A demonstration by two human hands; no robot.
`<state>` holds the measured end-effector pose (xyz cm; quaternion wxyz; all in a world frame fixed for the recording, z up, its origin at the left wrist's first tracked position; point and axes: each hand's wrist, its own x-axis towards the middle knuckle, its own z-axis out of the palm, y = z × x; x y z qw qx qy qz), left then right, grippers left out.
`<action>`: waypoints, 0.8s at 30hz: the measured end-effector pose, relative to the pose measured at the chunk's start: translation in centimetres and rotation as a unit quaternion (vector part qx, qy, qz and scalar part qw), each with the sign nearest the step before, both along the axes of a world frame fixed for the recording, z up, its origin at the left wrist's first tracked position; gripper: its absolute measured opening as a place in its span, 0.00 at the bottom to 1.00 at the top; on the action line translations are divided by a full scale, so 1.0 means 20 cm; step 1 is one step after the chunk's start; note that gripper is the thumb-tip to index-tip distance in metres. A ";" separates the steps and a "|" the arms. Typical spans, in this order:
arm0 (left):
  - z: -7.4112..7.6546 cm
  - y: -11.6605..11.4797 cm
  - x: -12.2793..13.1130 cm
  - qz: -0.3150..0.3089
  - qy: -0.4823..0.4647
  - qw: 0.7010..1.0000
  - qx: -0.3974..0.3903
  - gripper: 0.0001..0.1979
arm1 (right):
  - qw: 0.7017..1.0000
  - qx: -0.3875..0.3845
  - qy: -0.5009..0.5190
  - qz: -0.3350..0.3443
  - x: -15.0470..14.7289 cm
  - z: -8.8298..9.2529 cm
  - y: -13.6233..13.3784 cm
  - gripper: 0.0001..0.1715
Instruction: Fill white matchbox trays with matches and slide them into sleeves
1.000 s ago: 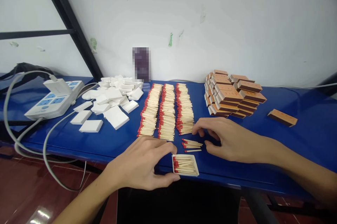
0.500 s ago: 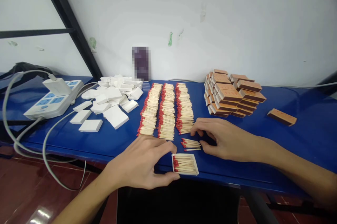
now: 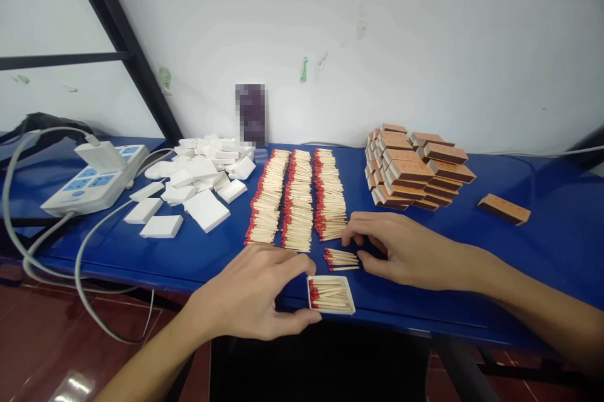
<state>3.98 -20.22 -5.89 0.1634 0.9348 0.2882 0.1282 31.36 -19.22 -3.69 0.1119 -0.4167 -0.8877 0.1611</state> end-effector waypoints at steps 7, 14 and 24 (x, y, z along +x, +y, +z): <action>0.00 0.00 0.00 0.003 -0.002 1.000 0.002 0.15 | 1.000 0.010 0.012 0.003 -0.06 0.01 -0.04 0.09; 0.00 -0.01 0.00 0.005 0.001 1.000 0.004 0.15 | 0.999 0.004 0.034 -0.003 -0.06 -0.03 -0.02 0.13; 0.01 0.00 0.00 0.016 0.003 1.000 -0.002 0.16 | 0.992 0.101 0.024 0.071 -0.03 -0.07 -0.03 0.16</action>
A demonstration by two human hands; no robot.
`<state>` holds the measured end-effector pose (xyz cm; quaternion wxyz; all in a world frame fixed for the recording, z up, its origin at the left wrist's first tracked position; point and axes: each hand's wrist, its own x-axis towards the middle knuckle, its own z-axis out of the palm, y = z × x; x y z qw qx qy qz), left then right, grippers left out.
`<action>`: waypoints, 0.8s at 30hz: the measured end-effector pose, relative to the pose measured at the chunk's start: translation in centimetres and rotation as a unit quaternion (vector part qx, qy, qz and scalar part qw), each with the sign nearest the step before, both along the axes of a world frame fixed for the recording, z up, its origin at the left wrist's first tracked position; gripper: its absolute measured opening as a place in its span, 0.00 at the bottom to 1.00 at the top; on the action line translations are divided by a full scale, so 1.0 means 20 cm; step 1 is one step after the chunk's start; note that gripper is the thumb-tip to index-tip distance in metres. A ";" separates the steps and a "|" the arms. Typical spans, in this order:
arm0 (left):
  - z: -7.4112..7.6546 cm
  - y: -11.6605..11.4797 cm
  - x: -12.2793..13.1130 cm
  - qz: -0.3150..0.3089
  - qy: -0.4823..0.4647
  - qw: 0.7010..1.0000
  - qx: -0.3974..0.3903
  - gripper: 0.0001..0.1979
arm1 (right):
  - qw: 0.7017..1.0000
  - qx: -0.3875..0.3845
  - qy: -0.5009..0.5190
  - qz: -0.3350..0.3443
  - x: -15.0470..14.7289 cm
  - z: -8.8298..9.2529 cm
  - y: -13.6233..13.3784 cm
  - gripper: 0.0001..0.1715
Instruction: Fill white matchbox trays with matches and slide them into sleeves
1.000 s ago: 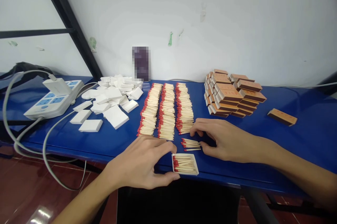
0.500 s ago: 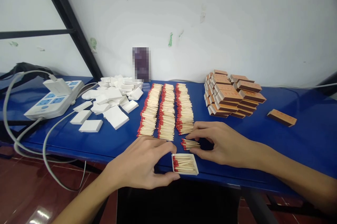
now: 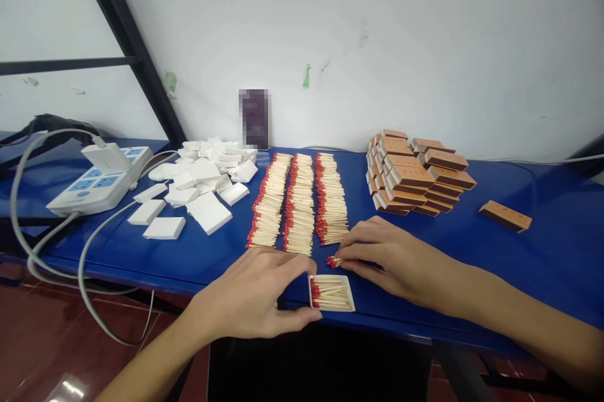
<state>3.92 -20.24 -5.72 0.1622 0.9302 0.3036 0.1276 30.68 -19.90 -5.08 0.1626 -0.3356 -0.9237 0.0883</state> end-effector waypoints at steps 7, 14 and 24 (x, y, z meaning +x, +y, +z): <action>0.00 0.00 0.00 -0.001 0.001 1.000 0.003 0.17 | 1.000 -0.011 0.016 0.008 0.01 -0.01 0.00 0.16; -0.01 0.00 0.00 -0.008 -0.003 1.000 0.008 0.16 | 0.999 -0.037 0.038 0.002 0.00 0.02 0.00 0.13; -0.01 0.01 0.00 0.000 -0.002 1.000 -0.001 0.16 | 0.998 -0.037 0.054 -0.001 0.00 0.00 0.03 0.10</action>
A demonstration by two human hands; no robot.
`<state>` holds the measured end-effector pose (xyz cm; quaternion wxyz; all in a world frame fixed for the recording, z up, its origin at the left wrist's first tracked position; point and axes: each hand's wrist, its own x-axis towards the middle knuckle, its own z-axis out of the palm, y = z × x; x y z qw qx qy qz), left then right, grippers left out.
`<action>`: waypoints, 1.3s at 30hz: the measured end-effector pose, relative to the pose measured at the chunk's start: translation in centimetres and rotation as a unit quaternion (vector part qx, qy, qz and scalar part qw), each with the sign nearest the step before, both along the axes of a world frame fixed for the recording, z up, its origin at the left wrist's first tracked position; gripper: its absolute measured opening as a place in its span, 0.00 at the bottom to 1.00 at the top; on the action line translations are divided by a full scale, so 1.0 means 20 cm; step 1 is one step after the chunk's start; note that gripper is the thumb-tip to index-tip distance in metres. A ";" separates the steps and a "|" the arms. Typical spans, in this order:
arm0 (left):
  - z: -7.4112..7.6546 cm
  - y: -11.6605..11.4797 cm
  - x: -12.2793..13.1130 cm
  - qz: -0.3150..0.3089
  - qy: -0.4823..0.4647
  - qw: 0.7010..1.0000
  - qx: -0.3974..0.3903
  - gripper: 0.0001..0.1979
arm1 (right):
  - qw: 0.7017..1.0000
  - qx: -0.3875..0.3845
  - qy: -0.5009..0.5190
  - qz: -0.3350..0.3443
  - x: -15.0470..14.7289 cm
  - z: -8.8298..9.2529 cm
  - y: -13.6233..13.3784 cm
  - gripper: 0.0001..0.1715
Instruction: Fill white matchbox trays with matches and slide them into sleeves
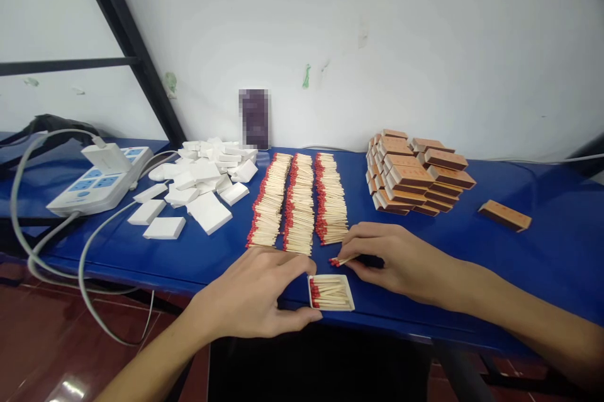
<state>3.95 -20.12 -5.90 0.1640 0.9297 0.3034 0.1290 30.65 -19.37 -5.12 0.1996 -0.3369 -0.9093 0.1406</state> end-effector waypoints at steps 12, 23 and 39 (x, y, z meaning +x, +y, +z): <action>0.00 -0.01 0.00 -0.002 0.000 1.000 0.002 0.16 | 1.000 0.018 0.023 0.001 0.00 -0.01 0.00 0.11; 0.00 0.00 0.00 -0.002 -0.001 1.000 0.000 0.16 | 0.999 0.005 0.030 -0.010 -0.01 -0.01 0.00 0.11; 0.00 -0.01 0.00 -0.003 -0.002 1.000 0.004 0.16 | 0.998 0.044 0.035 0.000 0.00 -0.05 0.01 0.11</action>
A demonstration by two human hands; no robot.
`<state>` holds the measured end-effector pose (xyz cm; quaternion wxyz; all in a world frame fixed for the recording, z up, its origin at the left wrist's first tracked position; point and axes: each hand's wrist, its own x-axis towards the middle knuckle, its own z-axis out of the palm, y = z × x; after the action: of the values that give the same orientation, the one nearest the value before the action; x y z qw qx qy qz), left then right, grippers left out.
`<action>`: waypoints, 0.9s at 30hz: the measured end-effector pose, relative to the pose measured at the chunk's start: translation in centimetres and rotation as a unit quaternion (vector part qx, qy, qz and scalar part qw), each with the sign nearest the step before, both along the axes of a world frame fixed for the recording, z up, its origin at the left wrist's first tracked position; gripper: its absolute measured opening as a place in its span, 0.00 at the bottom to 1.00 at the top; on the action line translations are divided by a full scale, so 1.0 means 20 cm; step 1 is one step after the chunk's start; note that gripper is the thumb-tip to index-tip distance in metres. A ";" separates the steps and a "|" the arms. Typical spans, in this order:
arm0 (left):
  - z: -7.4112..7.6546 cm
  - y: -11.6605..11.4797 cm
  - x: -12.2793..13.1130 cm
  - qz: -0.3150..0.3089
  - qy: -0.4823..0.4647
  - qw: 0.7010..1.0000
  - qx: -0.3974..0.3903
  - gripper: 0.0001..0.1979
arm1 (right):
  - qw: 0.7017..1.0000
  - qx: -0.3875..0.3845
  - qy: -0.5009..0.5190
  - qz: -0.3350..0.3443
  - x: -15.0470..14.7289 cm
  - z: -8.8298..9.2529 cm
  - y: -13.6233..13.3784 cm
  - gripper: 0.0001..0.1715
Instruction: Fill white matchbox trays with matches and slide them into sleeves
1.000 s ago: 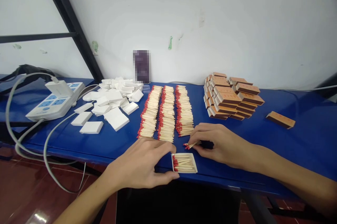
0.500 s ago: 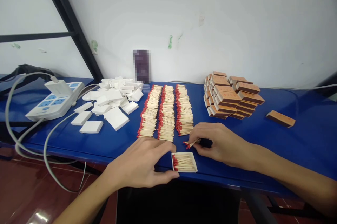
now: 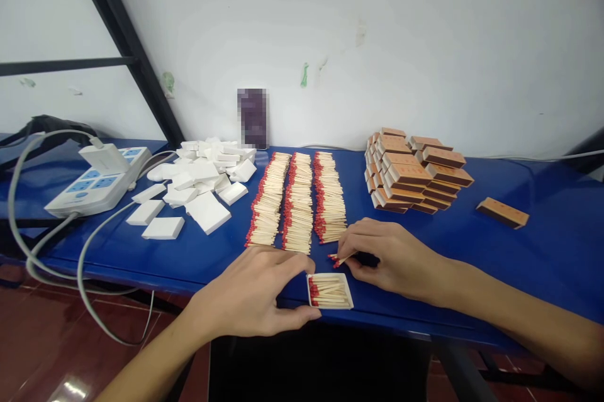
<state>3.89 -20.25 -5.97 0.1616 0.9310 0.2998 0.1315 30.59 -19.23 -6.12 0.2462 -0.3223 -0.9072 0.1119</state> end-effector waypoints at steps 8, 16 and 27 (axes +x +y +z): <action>0.01 0.00 0.00 -0.002 0.006 1.000 0.008 0.16 | 0.999 -0.031 0.008 0.012 0.00 0.01 0.00 0.13; 0.01 0.00 0.01 -0.001 0.003 1.000 0.008 0.16 | 0.998 -0.035 0.054 -0.004 -0.02 0.03 0.00 0.12; 0.01 0.00 0.01 0.002 0.005 1.000 0.007 0.16 | 0.990 -0.041 0.114 0.070 -0.15 0.04 -0.14 0.10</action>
<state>4.08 -20.19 -5.83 0.1529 0.9322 0.3016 0.1292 27.61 -21.95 -5.37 0.3264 -0.2533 -0.8879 0.2022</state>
